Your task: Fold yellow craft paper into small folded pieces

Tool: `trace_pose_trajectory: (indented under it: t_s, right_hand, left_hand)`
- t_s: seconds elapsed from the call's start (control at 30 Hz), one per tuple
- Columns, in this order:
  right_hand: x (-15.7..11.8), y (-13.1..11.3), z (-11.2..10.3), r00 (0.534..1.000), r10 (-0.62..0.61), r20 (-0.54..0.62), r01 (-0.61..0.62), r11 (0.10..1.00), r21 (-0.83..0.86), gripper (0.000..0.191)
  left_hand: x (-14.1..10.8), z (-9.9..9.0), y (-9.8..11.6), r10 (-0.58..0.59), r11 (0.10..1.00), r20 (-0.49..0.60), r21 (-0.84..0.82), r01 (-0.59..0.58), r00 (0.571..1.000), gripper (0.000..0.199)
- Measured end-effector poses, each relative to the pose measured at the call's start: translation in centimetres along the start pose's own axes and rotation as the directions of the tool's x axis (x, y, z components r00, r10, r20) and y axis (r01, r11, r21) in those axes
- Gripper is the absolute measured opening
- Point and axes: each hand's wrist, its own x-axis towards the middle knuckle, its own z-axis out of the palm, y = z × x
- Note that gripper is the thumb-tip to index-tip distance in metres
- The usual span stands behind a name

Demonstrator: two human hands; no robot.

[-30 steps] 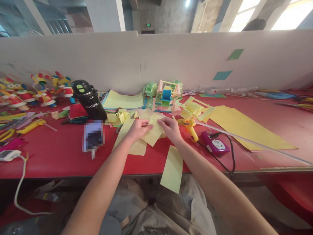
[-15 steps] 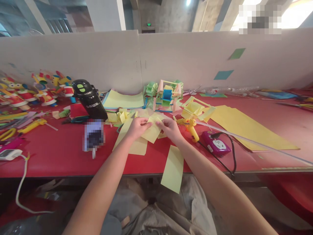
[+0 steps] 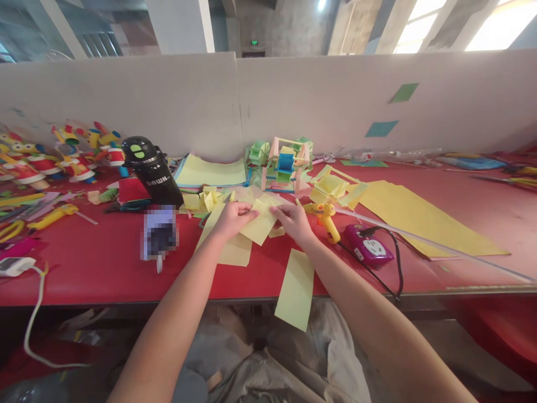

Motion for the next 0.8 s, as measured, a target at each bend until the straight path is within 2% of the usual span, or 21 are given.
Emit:
trace_pose_trajectory:
  t_s: [0.17, 0.33, 0.47, 0.63, 0.8]
  right_hand:
    - [0.0, -0.1, 0.2, 0.998, 0.056, 0.027, -0.059, 0.990, 0.125, 0.046]
    - [0.1, -0.3, 0.5, 0.998, -0.004, 0.070, -0.014, 0.965, 0.262, 0.037]
    - [0.1, -0.2, 0.4, 0.999, -0.019, 0.031, 0.011, 0.969, 0.246, 0.041]
    - [0.0, 0.0, 0.4, 0.995, 0.102, -0.006, -0.097, 0.957, 0.274, 0.056]
    - [0.2, 0.0, 0.3, 0.995, 0.093, -0.035, -0.081, 0.960, 0.268, 0.042]
  left_hand:
    - [0.2, -0.2, -0.1, 0.034, 0.998, -0.087, 0.064, -0.029, 0.996, 0.026]
    - [0.3, -0.3, -0.1, -0.026, 0.999, -0.130, 0.017, 0.028, 0.991, 0.029]
    - [-0.1, -0.2, 0.5, -0.001, 0.999, -0.067, -0.047, -0.002, 0.998, 0.051]
    - [-0.6, -0.1, 1.2, 0.064, 0.994, 0.012, -0.093, -0.062, 0.998, 0.064]
    - [-0.5, -0.2, 1.1, 0.067, 0.994, -0.011, -0.090, -0.068, 0.998, 0.065]
